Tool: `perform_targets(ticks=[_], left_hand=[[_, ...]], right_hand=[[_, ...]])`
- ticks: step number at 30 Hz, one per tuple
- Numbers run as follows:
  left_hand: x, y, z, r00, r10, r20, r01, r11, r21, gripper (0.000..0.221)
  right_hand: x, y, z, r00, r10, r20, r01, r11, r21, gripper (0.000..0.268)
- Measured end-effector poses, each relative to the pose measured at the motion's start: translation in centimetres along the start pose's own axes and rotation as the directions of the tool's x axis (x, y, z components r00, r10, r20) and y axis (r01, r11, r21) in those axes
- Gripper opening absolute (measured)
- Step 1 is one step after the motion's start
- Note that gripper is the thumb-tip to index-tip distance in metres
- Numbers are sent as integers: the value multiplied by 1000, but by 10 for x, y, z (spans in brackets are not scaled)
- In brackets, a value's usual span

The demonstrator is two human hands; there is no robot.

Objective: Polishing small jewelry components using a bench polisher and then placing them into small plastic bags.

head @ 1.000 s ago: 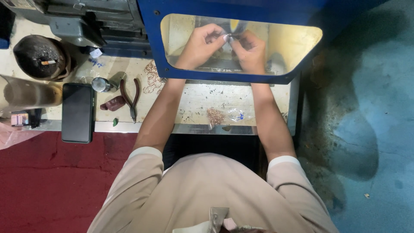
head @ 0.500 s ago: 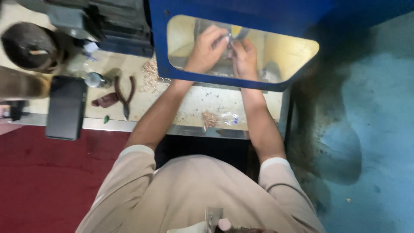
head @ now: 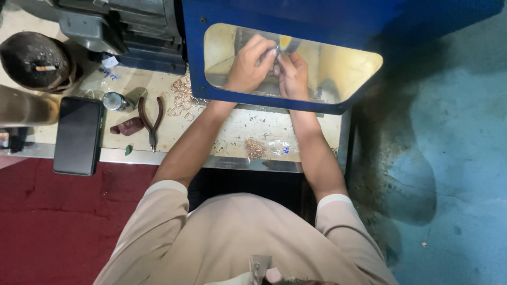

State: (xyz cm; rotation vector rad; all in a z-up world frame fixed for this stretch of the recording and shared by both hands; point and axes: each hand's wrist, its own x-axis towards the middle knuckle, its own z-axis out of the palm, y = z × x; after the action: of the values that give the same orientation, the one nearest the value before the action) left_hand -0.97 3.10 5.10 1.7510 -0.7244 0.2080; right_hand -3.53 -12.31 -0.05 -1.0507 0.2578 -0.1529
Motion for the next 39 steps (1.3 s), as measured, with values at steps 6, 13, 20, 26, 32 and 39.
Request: perform_targets(ticks=[6, 13, 20, 26, 32, 39], left_hand=[[0, 9, -3, 998, 63, 13, -63, 997, 51, 13], [1, 1, 0, 996, 91, 22, -92, 995, 31, 13], [2, 5, -5, 995, -90, 46, 88, 995, 53, 7], [3, -4, 6, 939, -315, 135, 342, 892, -295, 15], [0, -15, 23, 881, -463, 96, 456, 779, -431, 16], [-2, -19, 24, 850, -518, 97, 473, 667, -575, 15]], right_hand=[[-6, -3, -1, 1000, 14, 9, -14, 1000, 12, 7], [-8, -8, 2, 999, 5, 34, -4, 1000, -16, 9], [-28, -47, 10, 986, -155, 59, 164, 861, -481, 11], [-39, -65, 9, 922, -315, 225, 386, 719, -578, 7], [-34, -58, 20, 918, -380, 116, 377, 741, -556, 7], [-30, -46, 29, 876, -473, 89, 445, 726, -524, 14]])
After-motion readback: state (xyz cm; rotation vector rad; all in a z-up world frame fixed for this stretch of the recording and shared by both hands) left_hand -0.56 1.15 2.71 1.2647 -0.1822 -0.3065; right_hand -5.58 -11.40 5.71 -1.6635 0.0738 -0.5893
